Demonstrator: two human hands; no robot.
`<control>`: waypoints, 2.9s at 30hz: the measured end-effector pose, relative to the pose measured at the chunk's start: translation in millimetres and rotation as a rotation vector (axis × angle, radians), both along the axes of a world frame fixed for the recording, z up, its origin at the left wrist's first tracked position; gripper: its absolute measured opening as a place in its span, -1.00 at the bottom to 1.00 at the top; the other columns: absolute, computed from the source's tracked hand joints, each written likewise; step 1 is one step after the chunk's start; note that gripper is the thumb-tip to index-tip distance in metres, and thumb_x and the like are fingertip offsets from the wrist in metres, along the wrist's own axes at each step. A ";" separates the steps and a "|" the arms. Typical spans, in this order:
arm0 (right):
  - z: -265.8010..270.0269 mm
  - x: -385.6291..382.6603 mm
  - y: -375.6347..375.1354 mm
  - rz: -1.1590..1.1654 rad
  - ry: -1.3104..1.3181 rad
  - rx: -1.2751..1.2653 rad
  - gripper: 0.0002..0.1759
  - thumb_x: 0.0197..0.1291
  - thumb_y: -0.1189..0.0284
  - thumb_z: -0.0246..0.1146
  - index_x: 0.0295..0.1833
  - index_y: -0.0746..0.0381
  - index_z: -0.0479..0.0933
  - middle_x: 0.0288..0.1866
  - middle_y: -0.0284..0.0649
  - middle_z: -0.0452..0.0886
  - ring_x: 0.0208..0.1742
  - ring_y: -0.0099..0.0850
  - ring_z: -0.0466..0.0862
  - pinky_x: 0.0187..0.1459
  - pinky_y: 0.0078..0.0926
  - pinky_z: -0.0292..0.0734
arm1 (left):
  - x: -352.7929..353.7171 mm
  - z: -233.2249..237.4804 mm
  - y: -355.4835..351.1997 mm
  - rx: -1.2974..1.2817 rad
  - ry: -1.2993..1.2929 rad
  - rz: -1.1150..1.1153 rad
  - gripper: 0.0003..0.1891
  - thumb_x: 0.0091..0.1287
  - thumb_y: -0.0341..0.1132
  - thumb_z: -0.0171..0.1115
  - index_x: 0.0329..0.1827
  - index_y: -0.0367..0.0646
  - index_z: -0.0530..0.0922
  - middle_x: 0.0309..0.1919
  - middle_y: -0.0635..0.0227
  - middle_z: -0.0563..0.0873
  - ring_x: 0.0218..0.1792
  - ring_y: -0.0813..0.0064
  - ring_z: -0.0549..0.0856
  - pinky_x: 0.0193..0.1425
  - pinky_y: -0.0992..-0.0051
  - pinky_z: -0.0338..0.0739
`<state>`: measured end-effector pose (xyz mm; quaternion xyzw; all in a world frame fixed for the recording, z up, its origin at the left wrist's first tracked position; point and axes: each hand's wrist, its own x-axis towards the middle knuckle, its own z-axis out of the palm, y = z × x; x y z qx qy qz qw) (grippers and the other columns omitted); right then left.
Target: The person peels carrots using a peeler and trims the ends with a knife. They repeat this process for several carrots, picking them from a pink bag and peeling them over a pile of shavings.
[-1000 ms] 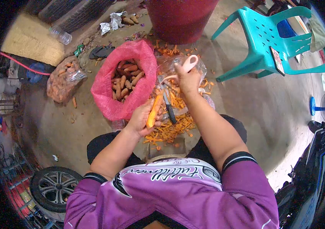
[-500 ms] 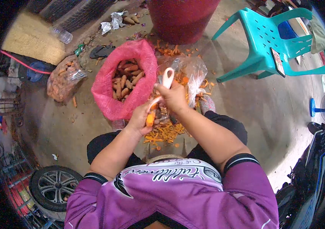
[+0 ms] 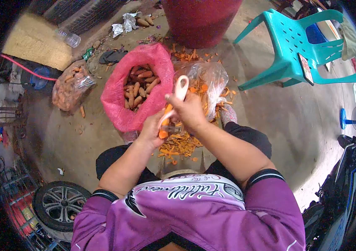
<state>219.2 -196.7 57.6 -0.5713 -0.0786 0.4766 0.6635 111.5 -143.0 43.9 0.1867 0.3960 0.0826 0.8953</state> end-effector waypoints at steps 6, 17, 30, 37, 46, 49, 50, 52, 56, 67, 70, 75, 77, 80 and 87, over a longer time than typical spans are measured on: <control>-17.9 -7.2 -3.4 0.056 0.015 -0.036 -0.75 -0.01 0.45 0.25 -0.29 0.28 0.32 -0.58 -0.31 0.45 -0.73 -0.61 0.42 -0.77 -0.72 0.30 | -2.8 -29.7 -2.4 0.022 -0.041 0.053 -0.73 0.27 -0.14 -0.03 -0.16 -0.14 0.43 -0.48 0.40 0.56 -0.51 0.57 0.54 -0.47 0.57 0.47; -46.3 52.5 12.5 -0.359 -0.279 -0.045 -0.73 0.00 0.35 0.25 -0.33 0.27 0.34 -0.59 -0.32 0.42 -0.70 -0.58 0.40 -0.71 -0.66 0.29 | -4.3 -22.5 -2.9 0.016 -0.025 -0.118 -0.70 0.29 -0.03 -0.06 -0.21 -0.08 0.38 -0.58 0.41 0.46 -0.61 0.58 0.47 -0.63 0.54 0.40; -3.3 -5.7 -5.5 0.087 0.038 0.032 -0.76 0.02 0.39 0.23 -0.30 0.25 0.32 -0.59 -0.34 0.42 -0.72 -0.61 0.41 -0.78 -0.72 0.29 | 2.3 -27.2 -1.7 -0.005 -0.001 0.062 -0.60 0.29 0.03 -0.12 -0.12 -0.12 0.43 -0.50 0.42 0.52 -0.52 0.59 0.51 -0.53 0.53 0.43; -29.4 19.4 6.4 -0.092 -0.080 -0.123 -0.73 -0.01 0.41 0.25 -0.26 0.30 0.35 -0.54 -0.33 0.42 -0.66 -0.58 0.46 -0.72 -0.65 0.37 | -7.3 -24.0 -3.8 -0.032 -0.045 -0.098 -0.69 0.31 -0.03 -0.15 -0.15 -0.05 0.42 -0.58 0.46 0.47 -0.61 0.61 0.48 -0.61 0.58 0.37; -25.9 43.2 14.2 -0.347 -0.079 -0.039 -0.76 0.00 0.42 0.26 -0.33 0.32 0.36 -0.56 -0.31 0.44 -0.69 -0.52 0.44 -0.73 -0.65 0.33 | -5.6 -14.7 2.0 -0.126 -0.050 -0.079 -0.73 0.31 -0.02 -0.14 -0.23 -0.01 0.35 -0.60 0.41 0.43 -0.64 0.54 0.42 -0.62 0.57 0.30; -18.9 25.3 11.9 -0.227 -0.061 0.006 -0.77 0.00 0.42 0.25 -0.33 0.30 0.35 -0.56 -0.30 0.44 -0.71 -0.52 0.43 -0.74 -0.64 0.32 | -6.8 -21.6 2.3 -0.094 -0.038 -0.079 -0.73 0.31 0.00 -0.15 -0.24 -0.01 0.32 -0.59 0.40 0.44 -0.65 0.52 0.42 -0.62 0.58 0.30; -19.3 27.1 11.5 -0.195 -0.074 -0.044 -0.77 0.00 0.43 0.25 -0.32 0.29 0.35 -0.54 -0.29 0.44 -0.71 -0.52 0.43 -0.74 -0.63 0.31 | -7.0 -20.4 1.7 -0.095 -0.073 -0.109 -0.72 0.31 -0.01 -0.15 -0.23 -0.02 0.32 -0.60 0.40 0.43 -0.64 0.52 0.42 -0.62 0.58 0.30; -29.8 40.8 13.2 -0.289 -0.122 -0.041 -0.74 0.01 0.38 0.26 -0.29 0.29 0.36 -0.58 -0.33 0.42 -0.70 -0.54 0.42 -0.74 -0.66 0.30 | -6.9 -15.3 -0.7 -0.096 -0.142 -0.169 -0.71 0.32 -0.01 -0.16 -0.23 -0.03 0.32 -0.60 0.39 0.43 -0.64 0.52 0.43 -0.63 0.58 0.31; -31.3 58.3 12.1 -0.359 -0.044 0.001 -0.77 0.02 0.40 0.24 -0.31 0.28 0.36 -0.56 -0.31 0.43 -0.69 -0.54 0.43 -0.73 -0.65 0.32 | -4.1 -9.5 -4.1 0.093 -0.140 -0.213 -0.73 0.31 -0.05 -0.10 -0.20 -0.07 0.34 -0.59 0.42 0.41 -0.66 0.58 0.42 -0.66 0.64 0.30; -23.5 60.8 8.9 -0.345 -0.068 0.030 -0.75 -0.02 0.38 0.27 -0.36 0.29 0.37 -0.59 -0.31 0.44 -0.72 -0.55 0.43 -0.73 -0.67 0.31 | -2.8 -7.1 -5.6 0.425 -0.055 -0.340 -0.75 0.28 -0.27 0.01 -0.03 -0.17 0.39 -0.49 0.48 0.45 -0.63 0.70 0.41 -0.65 0.70 0.31; -3.6 41.9 6.4 -0.223 -0.067 -0.003 -0.74 -0.02 0.37 0.27 -0.36 0.30 0.37 -0.58 -0.32 0.43 -0.70 -0.56 0.43 -0.72 -0.67 0.31 | -1.2 -27.9 -6.9 0.537 -0.057 -0.335 -0.74 0.27 -0.29 0.02 -0.02 -0.18 0.39 -0.49 0.50 0.45 -0.62 0.73 0.40 -0.65 0.71 0.30; -22.2 53.5 11.6 -0.308 -0.162 -0.026 -0.74 -0.03 0.40 0.28 -0.30 0.27 0.36 -0.58 -0.36 0.41 -0.70 -0.59 0.40 -0.76 -0.69 0.26 | -0.8 -6.4 -9.7 0.652 0.002 -0.370 -0.76 0.27 -0.31 0.02 -0.04 -0.18 0.41 -0.49 0.50 0.46 -0.65 0.75 0.38 -0.63 0.70 0.31; -21.3 57.5 9.3 -0.346 -0.100 0.021 -0.72 -0.04 0.40 0.29 -0.30 0.29 0.36 -0.57 -0.35 0.43 -0.70 -0.59 0.41 -0.75 -0.69 0.26 | -0.9 -5.2 -9.2 0.695 0.049 -0.396 -0.78 0.26 -0.33 0.03 -0.07 -0.18 0.41 -0.49 0.49 0.47 -0.66 0.75 0.37 -0.63 0.71 0.31; -19.9 35.5 9.9 -0.184 -0.198 0.004 -0.70 -0.05 0.39 0.30 -0.30 0.30 0.36 -0.57 -0.34 0.43 -0.71 -0.58 0.42 -0.74 -0.68 0.29 | -0.7 -8.6 -7.4 0.760 0.103 -0.419 -0.82 0.24 -0.36 0.06 -0.12 -0.18 0.40 -0.50 0.48 0.47 -0.68 0.74 0.37 -0.63 0.71 0.32; -22.4 55.7 8.9 -0.261 -0.184 -0.039 -0.74 0.00 0.38 0.26 -0.29 0.28 0.36 -0.56 -0.34 0.42 -0.70 -0.58 0.42 -0.74 -0.69 0.31 | -1.3 -6.6 -9.0 0.684 0.141 -0.360 -0.81 0.17 -0.43 0.13 -0.18 -0.22 0.39 -0.47 0.43 0.51 -0.52 0.67 0.46 -0.46 0.66 0.37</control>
